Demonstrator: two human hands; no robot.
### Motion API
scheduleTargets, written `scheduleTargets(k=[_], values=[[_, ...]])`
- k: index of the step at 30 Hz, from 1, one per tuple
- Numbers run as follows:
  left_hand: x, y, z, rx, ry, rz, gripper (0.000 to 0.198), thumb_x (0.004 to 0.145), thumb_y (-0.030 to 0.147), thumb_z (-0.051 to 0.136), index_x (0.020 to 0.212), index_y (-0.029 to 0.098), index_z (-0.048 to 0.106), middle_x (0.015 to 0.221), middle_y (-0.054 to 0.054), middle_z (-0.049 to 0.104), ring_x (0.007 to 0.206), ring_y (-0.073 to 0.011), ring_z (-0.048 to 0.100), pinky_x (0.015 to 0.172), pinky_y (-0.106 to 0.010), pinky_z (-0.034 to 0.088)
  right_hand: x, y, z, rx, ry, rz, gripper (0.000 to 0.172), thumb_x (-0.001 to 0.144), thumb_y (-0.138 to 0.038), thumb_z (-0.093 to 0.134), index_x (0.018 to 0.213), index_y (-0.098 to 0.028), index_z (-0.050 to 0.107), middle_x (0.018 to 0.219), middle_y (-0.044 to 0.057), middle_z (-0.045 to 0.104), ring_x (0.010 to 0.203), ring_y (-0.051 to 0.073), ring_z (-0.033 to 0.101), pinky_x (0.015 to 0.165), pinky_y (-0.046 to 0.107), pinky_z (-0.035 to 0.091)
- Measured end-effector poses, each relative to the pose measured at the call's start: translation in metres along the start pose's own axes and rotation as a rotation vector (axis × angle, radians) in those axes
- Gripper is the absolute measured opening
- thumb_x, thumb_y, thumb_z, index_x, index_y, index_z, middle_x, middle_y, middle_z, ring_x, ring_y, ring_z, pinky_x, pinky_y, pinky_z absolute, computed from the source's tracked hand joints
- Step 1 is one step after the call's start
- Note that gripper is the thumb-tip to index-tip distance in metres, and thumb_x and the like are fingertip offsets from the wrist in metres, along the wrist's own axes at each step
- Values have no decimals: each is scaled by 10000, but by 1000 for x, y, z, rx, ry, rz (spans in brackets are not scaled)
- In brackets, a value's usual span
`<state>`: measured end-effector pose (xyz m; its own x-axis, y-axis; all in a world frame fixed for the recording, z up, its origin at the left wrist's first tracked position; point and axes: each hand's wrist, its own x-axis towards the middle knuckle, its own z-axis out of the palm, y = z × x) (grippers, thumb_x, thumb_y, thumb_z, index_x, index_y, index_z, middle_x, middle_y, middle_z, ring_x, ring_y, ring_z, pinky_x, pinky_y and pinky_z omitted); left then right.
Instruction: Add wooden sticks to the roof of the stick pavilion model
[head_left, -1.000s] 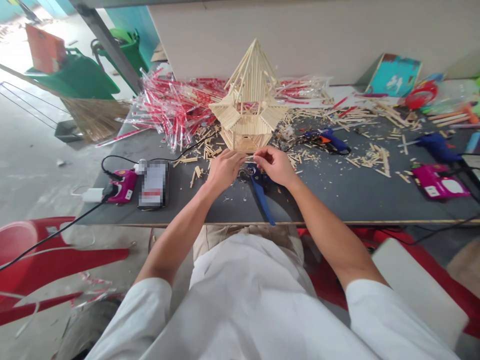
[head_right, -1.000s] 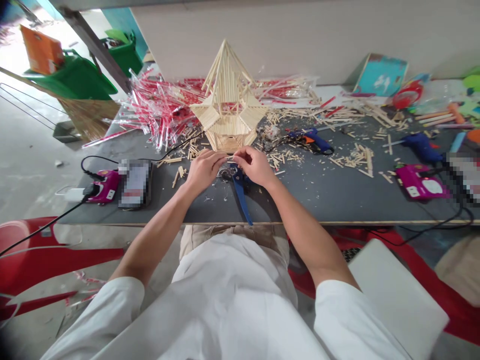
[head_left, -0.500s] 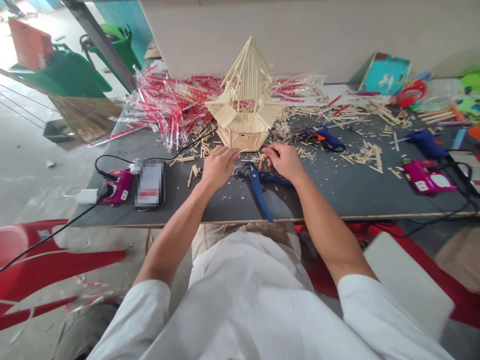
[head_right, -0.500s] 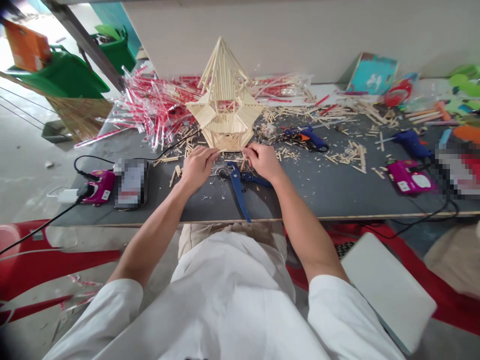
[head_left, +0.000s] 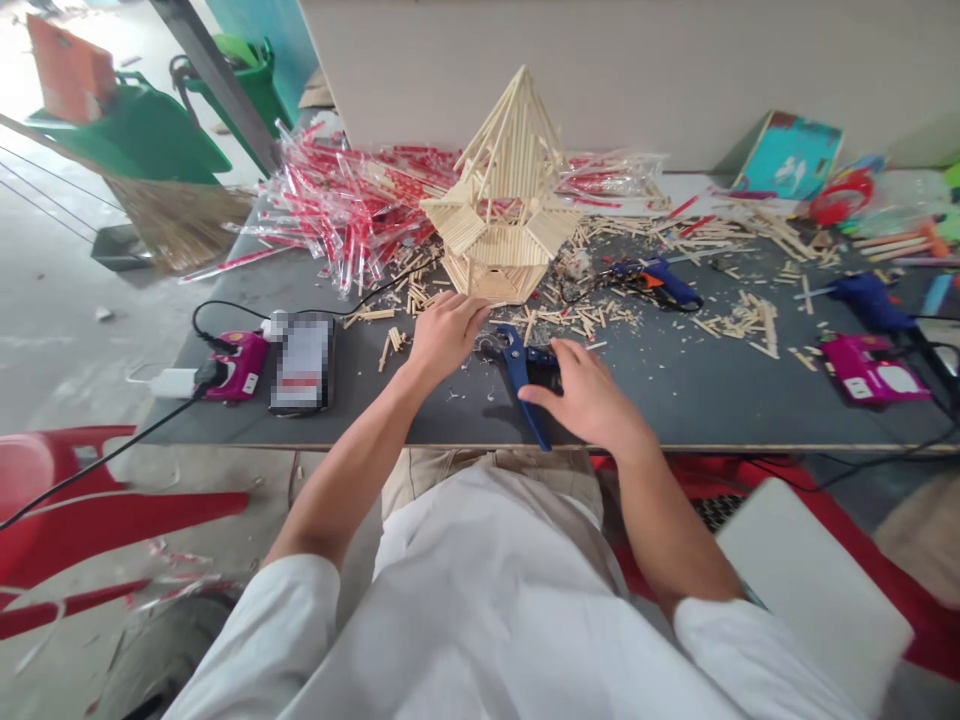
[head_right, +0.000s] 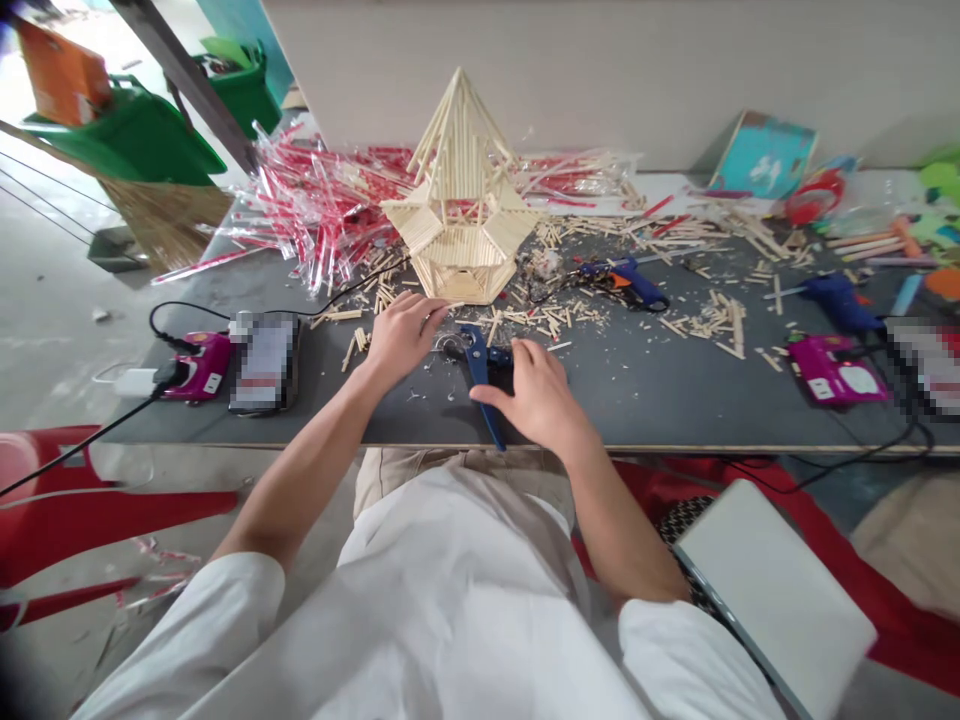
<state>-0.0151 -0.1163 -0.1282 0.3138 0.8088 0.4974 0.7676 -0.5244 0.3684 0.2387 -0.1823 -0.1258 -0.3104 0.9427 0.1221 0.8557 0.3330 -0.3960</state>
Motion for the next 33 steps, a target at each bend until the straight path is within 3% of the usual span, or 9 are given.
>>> scheduleTargets(k=[3, 9, 13, 16, 19, 23, 27, 33], values=[[0, 2, 0, 4, -8, -4, 403, 1094, 399, 380, 1183, 218, 729, 1035, -77, 758, 975, -243, 630, 837, -355, 472, -20, -18, 11, -176, -1, -15, 1144, 808, -804, 645, 1549, 26, 378, 1471, 350, 484, 1366, 515, 470, 1143, 654, 382], [0, 1, 0, -40, 13, -39, 382, 1088, 395, 404, 1143, 210, 735, 1049, -77, 764, 998, -241, 642, 883, -360, 482, -13, -31, 14, -322, -4, 50, 735, 921, -407, 579, 1478, 54, 449, 1264, 326, 567, 1150, 487, 563, 957, 618, 497], [1, 1, -2, -42, 21, -60, 378, 1086, 386, 411, 1134, 207, 740, 1012, -74, 764, 970, -241, 644, 856, -357, 481, -10, -29, 10, -352, 24, 97, 587, 951, -327, 483, 1401, 48, 521, 1192, 300, 595, 1078, 469, 590, 900, 596, 507], [1, 1, -3, -33, 15, -58, 380, 1087, 381, 409, 1132, 204, 741, 1011, -75, 765, 957, -240, 651, 852, -359, 486, -9, -20, -4, -240, 29, 120, 477, 968, -346, 448, 1312, -45, 584, 1132, 263, 622, 1035, 431, 620, 880, 553, 516], [1, 1, -1, -21, 14, -60, 383, 1088, 382, 403, 1131, 209, 741, 1040, -79, 770, 984, -242, 660, 873, -363, 497, -7, -12, -22, 21, 8, 136, 300, 995, -373, 408, 1090, -186, 622, 1001, 172, 673, 920, 338, 653, 801, 447, 518], [0, 3, -1, -21, 14, -52, 393, 1089, 398, 401, 1131, 209, 743, 1038, -81, 771, 985, -240, 663, 877, -360, 503, -2, -17, -29, 373, -68, 207, 318, 1027, -457, 376, 837, -257, 534, 714, 41, 635, 644, 220, 576, 601, 351, 423], [0, 5, -2, -32, 20, -40, 390, 1091, 400, 408, 1162, 209, 740, 1027, -67, 770, 975, -227, 657, 870, -338, 493, 4, -33, -22, 597, -132, 267, 337, 1027, -470, 403, 819, -245, 544, 667, -1, 580, 615, 180, 530, 573, 314, 386], [-1, 8, -3, -23, 1, -47, 378, 1093, 368, 411, 1162, 188, 736, 1088, -71, 772, 1002, -211, 661, 893, -315, 496, 9, -49, -18, 624, -149, 270, 334, 1039, -475, 385, 867, -226, 525, 727, -31, 540, 676, 150, 496, 640, 289, 348]])
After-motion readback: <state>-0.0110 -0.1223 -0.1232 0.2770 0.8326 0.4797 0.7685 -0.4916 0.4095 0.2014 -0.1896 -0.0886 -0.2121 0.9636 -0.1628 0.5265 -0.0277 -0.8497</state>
